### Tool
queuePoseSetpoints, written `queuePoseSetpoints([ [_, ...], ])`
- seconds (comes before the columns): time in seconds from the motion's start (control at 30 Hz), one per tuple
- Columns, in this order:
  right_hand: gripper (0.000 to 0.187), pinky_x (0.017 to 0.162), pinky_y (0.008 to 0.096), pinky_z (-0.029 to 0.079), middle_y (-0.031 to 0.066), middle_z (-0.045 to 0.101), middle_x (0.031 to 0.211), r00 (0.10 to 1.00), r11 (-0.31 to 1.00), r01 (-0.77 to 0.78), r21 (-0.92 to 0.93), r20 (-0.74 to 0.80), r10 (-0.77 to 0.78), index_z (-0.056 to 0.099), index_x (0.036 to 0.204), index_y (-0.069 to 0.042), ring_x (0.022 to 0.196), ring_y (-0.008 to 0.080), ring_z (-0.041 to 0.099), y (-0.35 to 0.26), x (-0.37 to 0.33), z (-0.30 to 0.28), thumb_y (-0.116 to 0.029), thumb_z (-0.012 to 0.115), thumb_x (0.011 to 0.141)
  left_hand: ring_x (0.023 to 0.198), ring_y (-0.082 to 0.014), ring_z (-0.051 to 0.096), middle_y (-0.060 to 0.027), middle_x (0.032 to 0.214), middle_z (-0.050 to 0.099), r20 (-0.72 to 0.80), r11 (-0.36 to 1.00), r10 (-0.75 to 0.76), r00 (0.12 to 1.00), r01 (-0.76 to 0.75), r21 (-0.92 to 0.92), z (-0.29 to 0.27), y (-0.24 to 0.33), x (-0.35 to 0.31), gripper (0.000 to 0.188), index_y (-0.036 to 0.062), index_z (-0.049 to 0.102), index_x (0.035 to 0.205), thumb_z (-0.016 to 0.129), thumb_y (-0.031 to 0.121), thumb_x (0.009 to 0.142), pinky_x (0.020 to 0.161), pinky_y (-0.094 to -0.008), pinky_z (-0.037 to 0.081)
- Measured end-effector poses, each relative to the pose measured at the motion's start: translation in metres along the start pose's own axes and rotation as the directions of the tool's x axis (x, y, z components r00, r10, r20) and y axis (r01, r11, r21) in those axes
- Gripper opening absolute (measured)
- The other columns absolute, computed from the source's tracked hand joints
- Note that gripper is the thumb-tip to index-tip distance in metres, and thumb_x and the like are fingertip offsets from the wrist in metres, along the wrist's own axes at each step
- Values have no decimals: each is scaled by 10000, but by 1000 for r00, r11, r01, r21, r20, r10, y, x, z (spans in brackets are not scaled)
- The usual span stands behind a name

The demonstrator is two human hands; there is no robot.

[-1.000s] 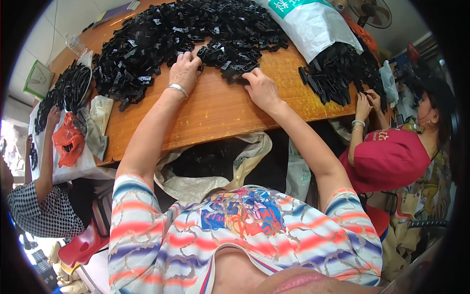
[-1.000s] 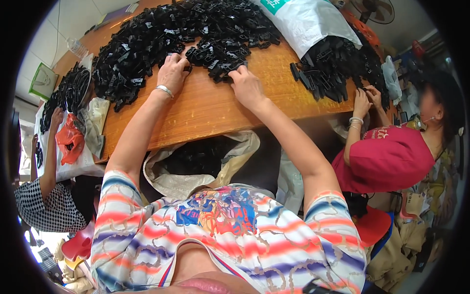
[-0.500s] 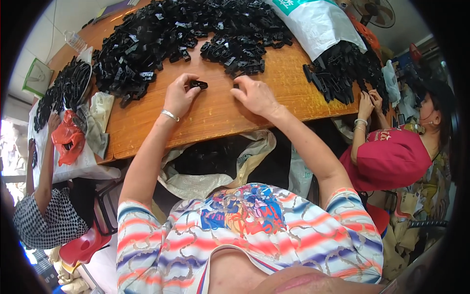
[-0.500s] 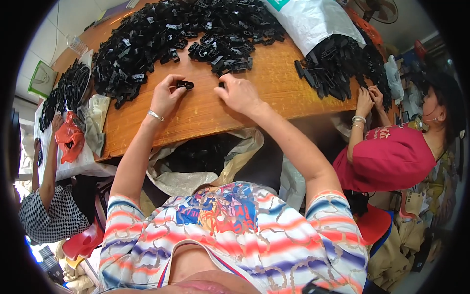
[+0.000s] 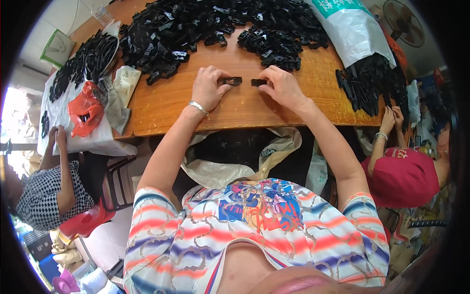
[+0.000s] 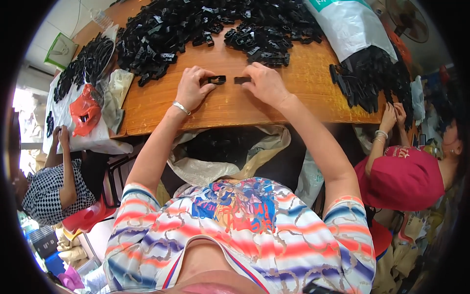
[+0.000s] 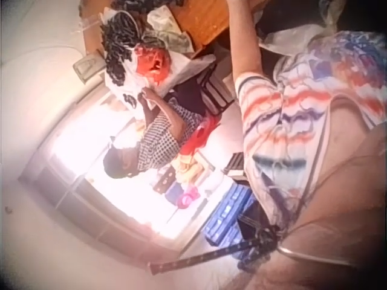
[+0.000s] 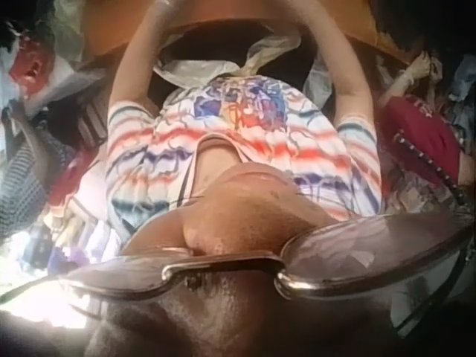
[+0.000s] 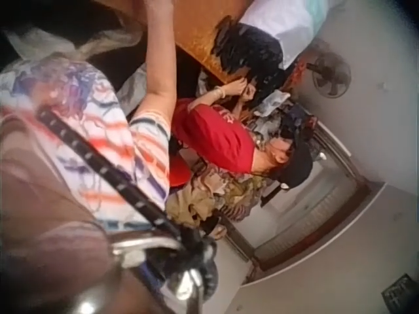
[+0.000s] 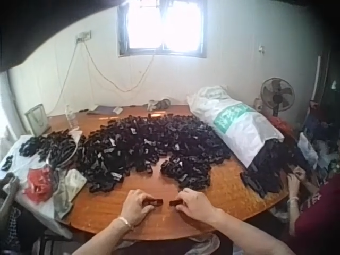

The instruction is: Manually assembling small black plastic components at a workshop table.

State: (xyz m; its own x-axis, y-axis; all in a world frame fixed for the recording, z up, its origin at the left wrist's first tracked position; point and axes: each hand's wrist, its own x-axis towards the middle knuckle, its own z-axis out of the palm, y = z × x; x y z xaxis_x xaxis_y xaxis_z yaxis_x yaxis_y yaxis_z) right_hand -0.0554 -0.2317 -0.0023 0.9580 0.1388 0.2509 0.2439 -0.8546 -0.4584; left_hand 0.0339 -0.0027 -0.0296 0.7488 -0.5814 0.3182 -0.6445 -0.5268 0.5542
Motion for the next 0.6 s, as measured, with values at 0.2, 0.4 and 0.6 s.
queuePoseSetpoints([
  [0.2,188,697,411,519,107,617,932,988,992,66,103,-145,-50,658,916,-58,817,328,642,-30,31,36,-133,745,768,931,-280,524,-72,927,615,-14,1000,21,1000,-21,12,2,-2,-3,271,72,704,964,772,146,712,854,-370,455],
  [0.4,206,723,421,525,113,616,935,993,995,87,39,-78,-83,684,932,-50,843,330,643,-27,33,38,-127,755,755,911,-289,556,-92,911,644,52,999,2,999,1,-51,-4,0,1,238,68,730,945,748,183,738,854,-372,467],
  [0.6,215,731,395,524,101,604,903,996,997,69,-19,-47,-70,694,962,-75,841,308,635,-34,28,40,-147,754,769,835,-342,640,-149,897,692,147,967,-162,976,187,-172,-5,-2,14,235,50,738,879,678,273,836,787,-431,511],
])
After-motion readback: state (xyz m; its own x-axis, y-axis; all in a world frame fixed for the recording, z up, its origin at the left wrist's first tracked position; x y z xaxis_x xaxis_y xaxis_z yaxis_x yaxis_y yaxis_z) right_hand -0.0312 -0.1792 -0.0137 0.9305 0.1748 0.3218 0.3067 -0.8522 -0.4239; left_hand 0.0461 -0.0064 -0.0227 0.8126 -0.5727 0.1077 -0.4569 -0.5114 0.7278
